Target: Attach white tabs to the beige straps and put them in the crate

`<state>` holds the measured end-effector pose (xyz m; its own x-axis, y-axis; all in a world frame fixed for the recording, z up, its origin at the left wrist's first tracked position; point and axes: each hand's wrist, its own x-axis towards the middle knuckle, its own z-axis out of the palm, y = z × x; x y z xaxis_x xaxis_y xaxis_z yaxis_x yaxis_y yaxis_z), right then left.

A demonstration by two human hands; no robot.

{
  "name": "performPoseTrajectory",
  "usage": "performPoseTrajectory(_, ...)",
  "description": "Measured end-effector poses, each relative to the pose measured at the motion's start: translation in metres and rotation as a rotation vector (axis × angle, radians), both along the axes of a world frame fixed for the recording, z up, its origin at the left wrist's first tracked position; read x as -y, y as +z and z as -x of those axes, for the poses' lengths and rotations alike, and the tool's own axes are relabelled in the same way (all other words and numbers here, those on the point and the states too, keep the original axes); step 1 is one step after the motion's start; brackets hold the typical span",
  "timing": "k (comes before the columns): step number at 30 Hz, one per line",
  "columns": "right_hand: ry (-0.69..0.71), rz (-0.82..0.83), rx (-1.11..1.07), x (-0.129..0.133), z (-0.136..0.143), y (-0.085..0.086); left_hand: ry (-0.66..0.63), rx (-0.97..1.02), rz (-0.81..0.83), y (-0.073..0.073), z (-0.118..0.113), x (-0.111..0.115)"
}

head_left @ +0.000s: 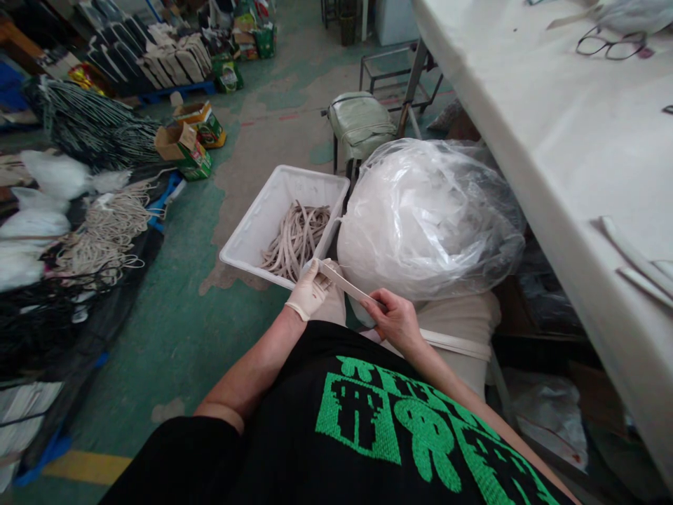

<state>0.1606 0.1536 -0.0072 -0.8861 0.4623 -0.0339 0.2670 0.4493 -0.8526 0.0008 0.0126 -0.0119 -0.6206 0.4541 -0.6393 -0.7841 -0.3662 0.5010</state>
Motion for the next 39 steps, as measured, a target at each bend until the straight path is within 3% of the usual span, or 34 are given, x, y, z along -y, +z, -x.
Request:
performPoseTrajectory(5, 0.069, -0.011, 0.045, 0.001, -0.001, -0.002, 0.063, 0.023, -0.023, 0.006, 0.001, 0.0)
performPoseTrajectory(11, 0.015, -0.008, 0.033, 0.0, 0.001, -0.001, -0.003, 0.005, -0.013, 0.0, 0.0, 0.0)
performPoseTrajectory(16, -0.04, 0.019, 0.029, 0.006, 0.016, -0.005, -0.083, -0.029, -0.009, -0.011, -0.026, -0.009)
performPoseTrajectory(20, -0.006, 0.353, 0.055, 0.004, 0.027, -0.009, -0.145, -0.1, -0.028, -0.016, -0.043, -0.017)
performPoseTrajectory(23, 0.122, 0.563, 0.155, -0.008, 0.021, -0.007, -0.067, -0.125, -0.016, -0.015, -0.031, -0.011)
performPoseTrajectory(25, 0.18, 0.564, 0.199, -0.017, 0.012, -0.006, 0.007, -0.098, 0.019, -0.013, -0.014, -0.003)
performPoseTrajectory(28, 0.16, 0.5, 0.227, -0.023, 0.002, -0.009, 0.074, -0.056, 0.08, -0.014, 0.001, 0.007)
performPoseTrajectory(32, 0.109, 0.275, 0.223, -0.015, 0.011, -0.017, 0.015, -0.07, 0.078, -0.019, -0.014, 0.002)
performPoseTrajectory(34, 0.094, 0.261, 0.201, -0.008, 0.02, -0.02, -0.042, -0.107, 0.042, -0.021, -0.028, -0.004)
performPoseTrajectory(36, 0.078, 0.396, 0.202, -0.004, 0.027, -0.02, -0.084, -0.146, 0.019, -0.023, -0.038, -0.009)
performPoseTrajectory(39, 0.078, 0.775, 0.252, -0.003, 0.029, -0.023, -0.142, -0.193, 0.005, -0.026, -0.039, -0.008)
